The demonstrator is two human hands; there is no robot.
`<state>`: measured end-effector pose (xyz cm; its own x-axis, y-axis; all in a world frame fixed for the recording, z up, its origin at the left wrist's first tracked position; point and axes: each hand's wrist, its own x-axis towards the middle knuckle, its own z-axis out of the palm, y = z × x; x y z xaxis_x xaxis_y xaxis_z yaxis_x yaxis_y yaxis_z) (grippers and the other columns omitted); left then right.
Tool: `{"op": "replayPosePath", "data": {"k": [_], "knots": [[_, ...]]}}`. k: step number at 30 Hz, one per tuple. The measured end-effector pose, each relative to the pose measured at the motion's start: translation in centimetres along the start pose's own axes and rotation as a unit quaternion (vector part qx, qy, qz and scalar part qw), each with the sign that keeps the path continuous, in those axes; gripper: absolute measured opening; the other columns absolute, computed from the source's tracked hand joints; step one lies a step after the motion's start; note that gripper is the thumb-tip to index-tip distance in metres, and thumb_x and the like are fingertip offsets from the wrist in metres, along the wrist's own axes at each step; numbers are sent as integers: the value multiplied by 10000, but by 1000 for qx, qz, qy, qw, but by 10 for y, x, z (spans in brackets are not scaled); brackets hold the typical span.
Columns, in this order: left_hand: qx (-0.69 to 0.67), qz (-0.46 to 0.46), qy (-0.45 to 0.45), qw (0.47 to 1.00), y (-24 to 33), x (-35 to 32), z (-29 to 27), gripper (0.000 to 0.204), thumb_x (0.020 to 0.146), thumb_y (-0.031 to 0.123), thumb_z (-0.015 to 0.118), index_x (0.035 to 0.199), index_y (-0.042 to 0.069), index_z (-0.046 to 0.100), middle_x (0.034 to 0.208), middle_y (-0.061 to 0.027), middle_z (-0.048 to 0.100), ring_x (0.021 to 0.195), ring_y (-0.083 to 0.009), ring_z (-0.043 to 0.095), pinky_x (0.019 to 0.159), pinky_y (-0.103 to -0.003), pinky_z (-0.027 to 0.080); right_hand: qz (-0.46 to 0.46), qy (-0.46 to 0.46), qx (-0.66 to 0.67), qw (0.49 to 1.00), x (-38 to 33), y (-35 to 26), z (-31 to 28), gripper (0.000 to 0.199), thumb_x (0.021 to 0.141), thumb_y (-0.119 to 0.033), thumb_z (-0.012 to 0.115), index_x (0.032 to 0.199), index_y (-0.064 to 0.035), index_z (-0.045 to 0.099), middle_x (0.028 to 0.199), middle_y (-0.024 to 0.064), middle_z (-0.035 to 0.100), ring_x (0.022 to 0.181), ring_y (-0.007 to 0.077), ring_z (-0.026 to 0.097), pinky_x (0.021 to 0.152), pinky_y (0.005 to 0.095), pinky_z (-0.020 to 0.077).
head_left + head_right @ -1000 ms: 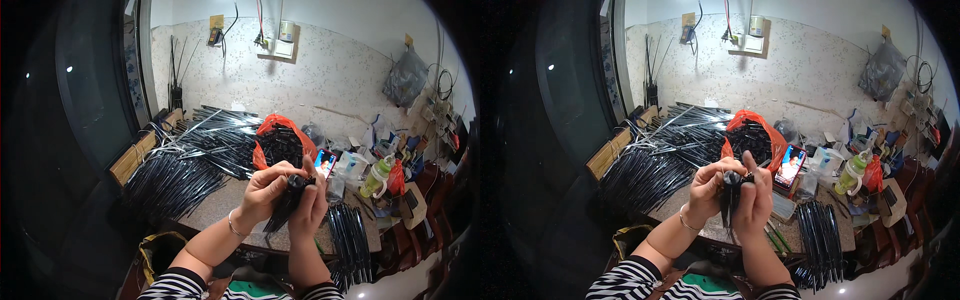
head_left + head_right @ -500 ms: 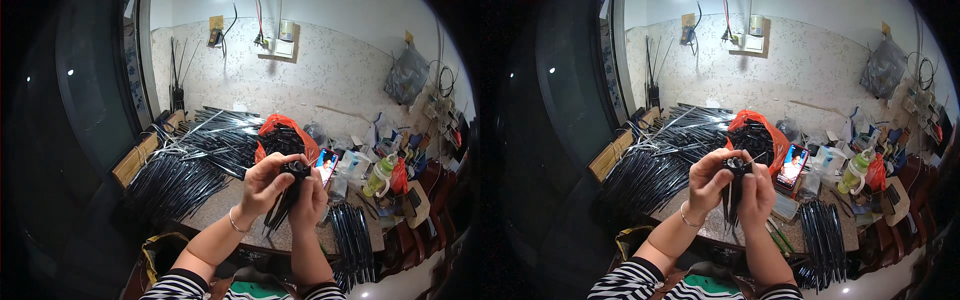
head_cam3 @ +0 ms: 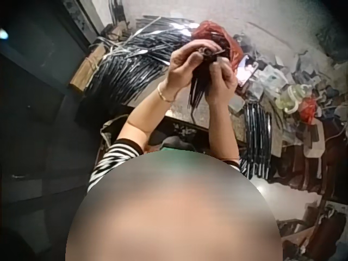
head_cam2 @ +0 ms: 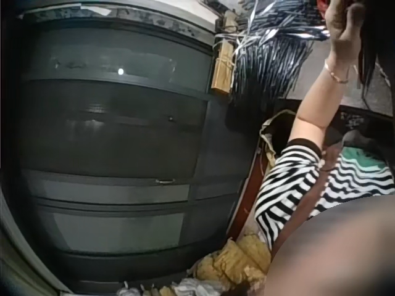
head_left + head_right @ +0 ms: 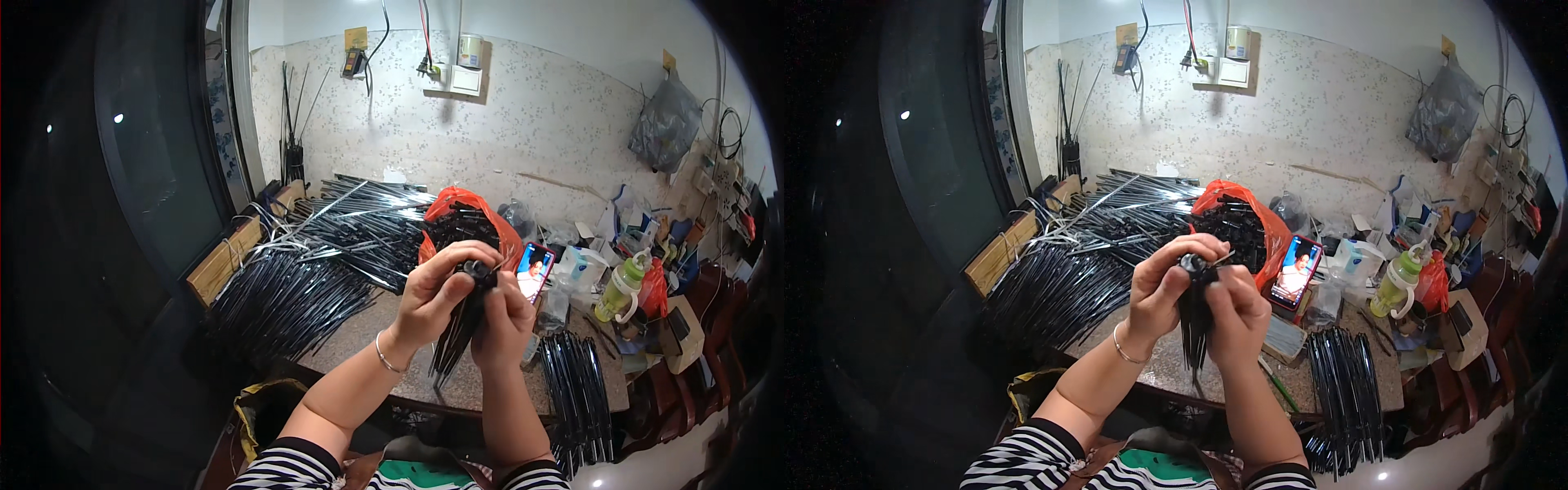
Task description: Assembling and crimping wire bundles with connectors at a manufacturing workstation.
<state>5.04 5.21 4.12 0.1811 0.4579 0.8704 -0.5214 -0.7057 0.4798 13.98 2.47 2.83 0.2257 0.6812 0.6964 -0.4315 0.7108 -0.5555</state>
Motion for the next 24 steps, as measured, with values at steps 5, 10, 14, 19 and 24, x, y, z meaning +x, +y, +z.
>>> {"op": "replayPosePath", "data": {"k": [5,10,14,19,24], "knots": [[254,-34,29,966,24,-15,8,341,786,292,385,861,-36,440,700,-55,521,634,-112,504,586,-218,404,-46,-99,-240,965,1,-41,7,69,620,4,566,672,36,535,672,62,492,630,131,449,574,218,360],[102,-264,-88,955,56,-38,17,523,596,57,627,978,29,271,832,-39,406,759,-68,388,674,-200,328,-89,-201,-385,897,-15,-70,5,159,545,-5,622,683,19,547,603,70,477,570,190,437,510,257,361],[-61,-338,42,938,41,-69,12,378,582,2,575,872,38,336,746,-5,361,658,-50,337,609,-170,309,-67,-208,-401,890,-45,-32,-3,131,571,38,576,690,16,526,639,63,454,593,164,427,529,243,352],[125,-339,55,931,26,-109,2,194,583,43,581,626,56,392,578,37,420,546,-28,351,475,-163,312,317,-61,-149,935,-70,-8,-8,259,531,23,618,747,-33,486,671,-5,414,611,74,395,522,180,321],[195,-288,35,937,36,-108,-2,224,628,115,595,626,34,385,582,-18,417,548,-69,367,489,-198,320,-76,-213,-425,876,-80,-24,-1,154,529,22,617,646,-9,523,633,53,429,574,179,410,493,258,343]]}}
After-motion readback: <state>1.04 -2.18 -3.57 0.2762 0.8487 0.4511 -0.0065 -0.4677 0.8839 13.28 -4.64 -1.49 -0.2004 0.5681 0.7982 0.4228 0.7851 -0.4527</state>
